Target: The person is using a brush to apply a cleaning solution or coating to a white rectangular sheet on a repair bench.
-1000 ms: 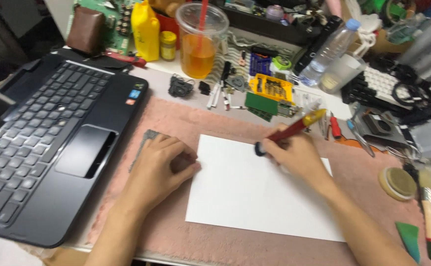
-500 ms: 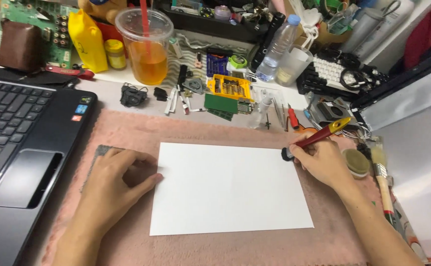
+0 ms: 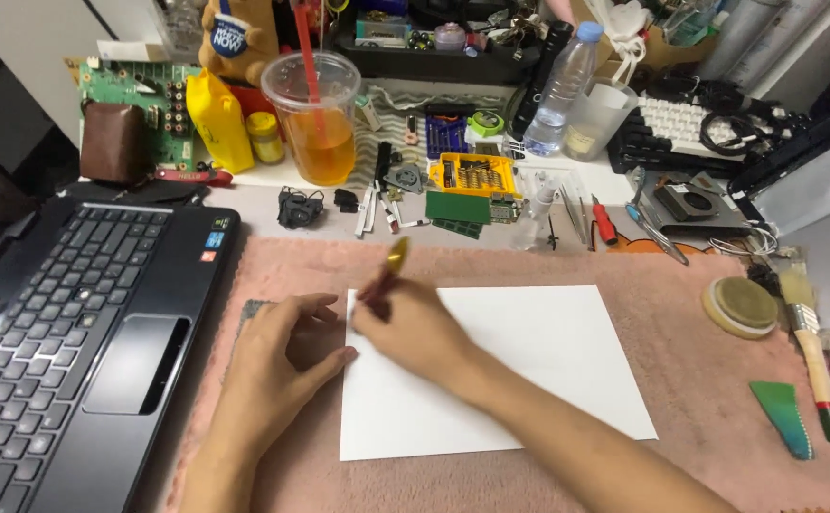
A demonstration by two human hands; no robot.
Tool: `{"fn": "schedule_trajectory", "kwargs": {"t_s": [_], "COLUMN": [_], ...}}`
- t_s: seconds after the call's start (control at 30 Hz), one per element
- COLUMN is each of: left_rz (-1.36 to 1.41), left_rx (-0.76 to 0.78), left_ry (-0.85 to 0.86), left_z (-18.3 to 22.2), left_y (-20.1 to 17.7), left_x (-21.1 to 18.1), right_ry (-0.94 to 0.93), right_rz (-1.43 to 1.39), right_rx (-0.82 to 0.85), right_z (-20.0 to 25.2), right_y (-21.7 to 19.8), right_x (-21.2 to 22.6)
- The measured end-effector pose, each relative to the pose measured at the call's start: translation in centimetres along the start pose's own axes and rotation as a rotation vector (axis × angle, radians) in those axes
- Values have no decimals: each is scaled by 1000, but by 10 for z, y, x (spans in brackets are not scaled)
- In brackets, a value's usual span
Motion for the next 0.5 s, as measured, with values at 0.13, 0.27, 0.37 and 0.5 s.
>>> {"fn": "schedule_trajectory", "kwargs": {"t_s": [0.13,0.27,0.37,0.5], "left_rz": [21,-10,-40,-111], "left_rx": [0,-4,-15,-36], "left_ry": [-36,-13,-34,-28], "left_z": [0,1,1,1], "left_y": [0,2,3,5], "left_x": [-2,4,6,11], "right_ry": [-51,-12,124,203], "right_rz": [50,-86,-71,111], "right_rx": [-30,-40,-73,-346], "right_z": [10,14,38,57], "right_y": [-1,-37,-92,-175], "right_x": [18,-31,-64,-139]}}
Point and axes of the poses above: each hand's wrist, its own z-axis away from the middle knuckle, its own y-axis out of the palm, x = y × z, the point moved 4 cm from there along -z, towards the middle knuckle, and after that the axes turned 10 degrees about y, right-handed, at the moved point
